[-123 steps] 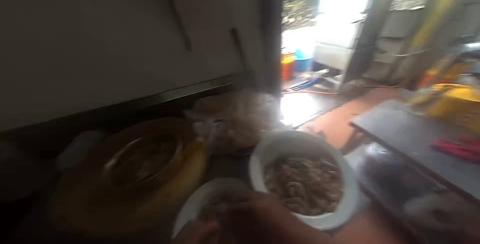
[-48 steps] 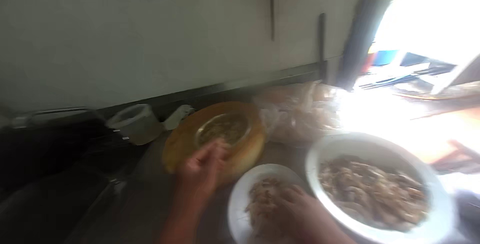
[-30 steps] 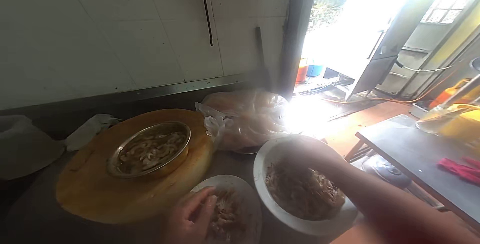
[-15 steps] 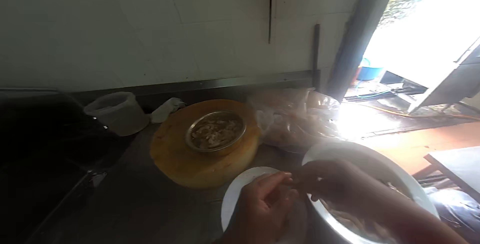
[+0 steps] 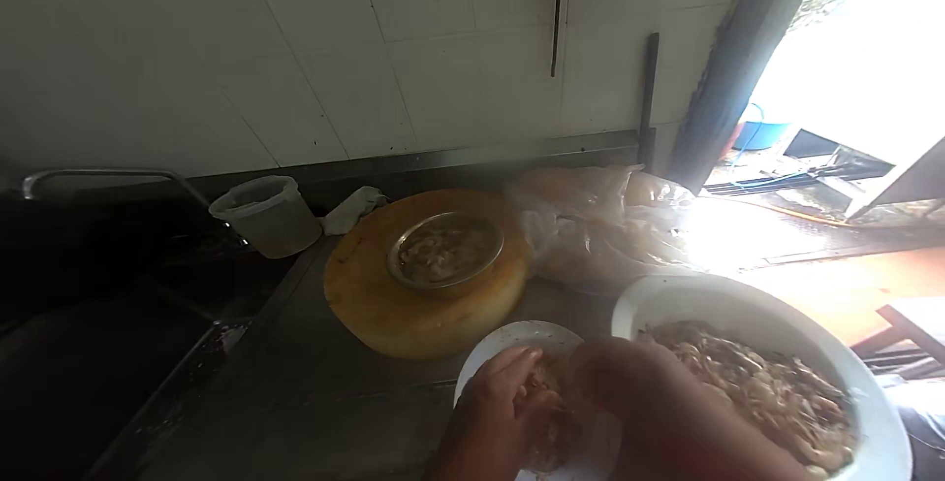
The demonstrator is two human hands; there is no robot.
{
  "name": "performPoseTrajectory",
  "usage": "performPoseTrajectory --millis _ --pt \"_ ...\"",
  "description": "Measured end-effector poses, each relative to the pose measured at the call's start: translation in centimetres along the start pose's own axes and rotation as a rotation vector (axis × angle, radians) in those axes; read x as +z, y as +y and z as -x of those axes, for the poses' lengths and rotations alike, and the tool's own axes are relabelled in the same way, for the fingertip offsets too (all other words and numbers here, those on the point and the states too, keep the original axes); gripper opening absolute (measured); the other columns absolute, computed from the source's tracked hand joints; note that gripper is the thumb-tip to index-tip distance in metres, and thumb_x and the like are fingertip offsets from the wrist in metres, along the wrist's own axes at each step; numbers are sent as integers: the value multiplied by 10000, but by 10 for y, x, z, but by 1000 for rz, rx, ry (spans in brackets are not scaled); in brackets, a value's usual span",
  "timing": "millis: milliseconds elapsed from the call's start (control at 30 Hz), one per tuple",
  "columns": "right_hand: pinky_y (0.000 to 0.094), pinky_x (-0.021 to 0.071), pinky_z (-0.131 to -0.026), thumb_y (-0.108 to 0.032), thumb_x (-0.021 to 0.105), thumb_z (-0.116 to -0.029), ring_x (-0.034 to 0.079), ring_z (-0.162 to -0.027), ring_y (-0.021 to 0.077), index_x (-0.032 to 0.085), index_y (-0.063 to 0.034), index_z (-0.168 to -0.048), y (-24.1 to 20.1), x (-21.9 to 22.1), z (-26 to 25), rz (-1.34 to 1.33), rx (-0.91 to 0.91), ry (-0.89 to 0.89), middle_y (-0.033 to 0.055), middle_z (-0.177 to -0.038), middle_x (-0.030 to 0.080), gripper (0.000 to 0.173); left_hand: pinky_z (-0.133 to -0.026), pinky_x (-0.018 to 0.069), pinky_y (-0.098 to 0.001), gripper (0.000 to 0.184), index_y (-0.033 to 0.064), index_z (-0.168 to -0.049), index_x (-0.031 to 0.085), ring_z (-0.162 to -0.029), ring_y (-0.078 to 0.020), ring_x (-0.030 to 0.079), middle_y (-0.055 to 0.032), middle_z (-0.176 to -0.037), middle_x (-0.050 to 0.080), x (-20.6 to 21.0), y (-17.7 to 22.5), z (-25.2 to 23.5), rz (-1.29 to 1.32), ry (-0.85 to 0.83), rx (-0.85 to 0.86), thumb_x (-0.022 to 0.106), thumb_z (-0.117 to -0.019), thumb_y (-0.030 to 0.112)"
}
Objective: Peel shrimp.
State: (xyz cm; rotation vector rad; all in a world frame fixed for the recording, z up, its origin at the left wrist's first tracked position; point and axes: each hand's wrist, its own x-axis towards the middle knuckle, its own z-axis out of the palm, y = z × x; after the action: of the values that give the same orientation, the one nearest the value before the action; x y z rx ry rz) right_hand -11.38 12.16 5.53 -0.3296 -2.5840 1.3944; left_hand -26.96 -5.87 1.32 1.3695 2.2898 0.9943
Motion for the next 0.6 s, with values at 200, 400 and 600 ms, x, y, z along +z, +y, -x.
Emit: performPoseTrajectory --millis 200,400,600 --pt "211 605 -774 -327 653 -996 693 -871 1 770 -225 -1044 -1 19 5 250 -100 121 -78 -982 734 163 -941 615 -298 208 137 -1131 788 -1058 -110 714 18 -1101 758 4 14 4 437 156 167 699 -983 253" --pt "261 583 -701 -373 611 -1016 671 -779 32 735 -200 -933 5 24 11 357 -152 157 -72 -870 714 228 -784 619 -242 152 153 -1028 772 -893 -69 699 47 -962 723 3 11 12 331 182 133 674 -996 265" --pt "385 587 -653 -502 624 -977 684 -744 110 736 -211 -861 7 22 15 496 -47 178 -50 -801 697 333 -832 615 -371 212 6 -1107 758 -900 -232 714 -138 -1012 737 -19 2 15 821 201 -135 653 -1005 160"
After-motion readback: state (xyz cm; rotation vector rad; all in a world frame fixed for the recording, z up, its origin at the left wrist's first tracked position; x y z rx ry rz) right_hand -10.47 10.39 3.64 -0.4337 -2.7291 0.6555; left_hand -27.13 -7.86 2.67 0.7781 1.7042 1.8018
